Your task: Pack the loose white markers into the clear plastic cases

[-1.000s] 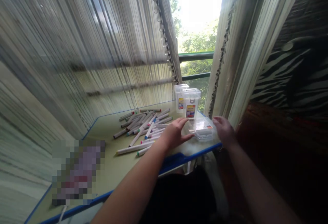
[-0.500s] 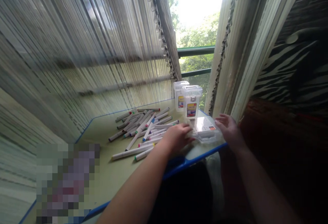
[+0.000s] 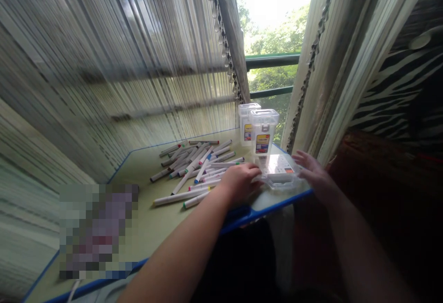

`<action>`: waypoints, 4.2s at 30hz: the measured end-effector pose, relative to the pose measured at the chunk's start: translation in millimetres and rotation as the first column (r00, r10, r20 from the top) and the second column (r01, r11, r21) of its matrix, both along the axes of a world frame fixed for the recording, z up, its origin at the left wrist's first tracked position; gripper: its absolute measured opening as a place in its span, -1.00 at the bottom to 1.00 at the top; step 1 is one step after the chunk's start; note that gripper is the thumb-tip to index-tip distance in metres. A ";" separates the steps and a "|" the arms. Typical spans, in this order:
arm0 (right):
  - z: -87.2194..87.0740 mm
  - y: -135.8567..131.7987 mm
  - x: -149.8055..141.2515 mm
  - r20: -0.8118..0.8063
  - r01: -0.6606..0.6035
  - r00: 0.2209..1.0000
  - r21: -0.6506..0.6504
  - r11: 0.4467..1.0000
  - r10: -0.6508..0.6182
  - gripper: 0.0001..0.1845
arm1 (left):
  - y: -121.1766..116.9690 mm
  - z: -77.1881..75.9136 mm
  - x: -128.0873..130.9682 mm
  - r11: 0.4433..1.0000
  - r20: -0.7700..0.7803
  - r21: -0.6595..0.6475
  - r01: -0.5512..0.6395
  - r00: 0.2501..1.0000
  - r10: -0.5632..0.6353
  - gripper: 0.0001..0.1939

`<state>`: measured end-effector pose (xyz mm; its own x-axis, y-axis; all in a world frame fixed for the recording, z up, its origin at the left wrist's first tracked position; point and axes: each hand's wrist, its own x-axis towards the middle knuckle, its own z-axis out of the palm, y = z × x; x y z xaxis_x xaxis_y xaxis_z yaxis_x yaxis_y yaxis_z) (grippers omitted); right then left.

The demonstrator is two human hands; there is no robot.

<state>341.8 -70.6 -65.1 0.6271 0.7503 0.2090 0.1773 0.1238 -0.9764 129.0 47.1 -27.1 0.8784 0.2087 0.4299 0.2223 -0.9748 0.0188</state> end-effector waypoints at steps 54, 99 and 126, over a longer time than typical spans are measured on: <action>3.3 -8.7 -6.1 0.135 -0.125 0.984 0.062 0.990 0.116 -0.64 | -5.7 -2.1 1.5 0.996 -0.010 -0.055 -0.075 0.997 0.074 -0.15; 5.2 -1.4 -6.9 0.602 -0.059 0.766 -0.285 0.957 0.227 -0.67 | -2.5 3.9 -4.1 0.973 0.612 0.219 -0.079 0.787 -0.074 -0.71; -6.4 4.3 -8.1 0.661 -0.087 0.726 -0.185 0.979 0.190 -0.65 | -9.0 8.5 -7.3 0.961 0.614 0.258 -0.097 0.785 -0.086 -0.72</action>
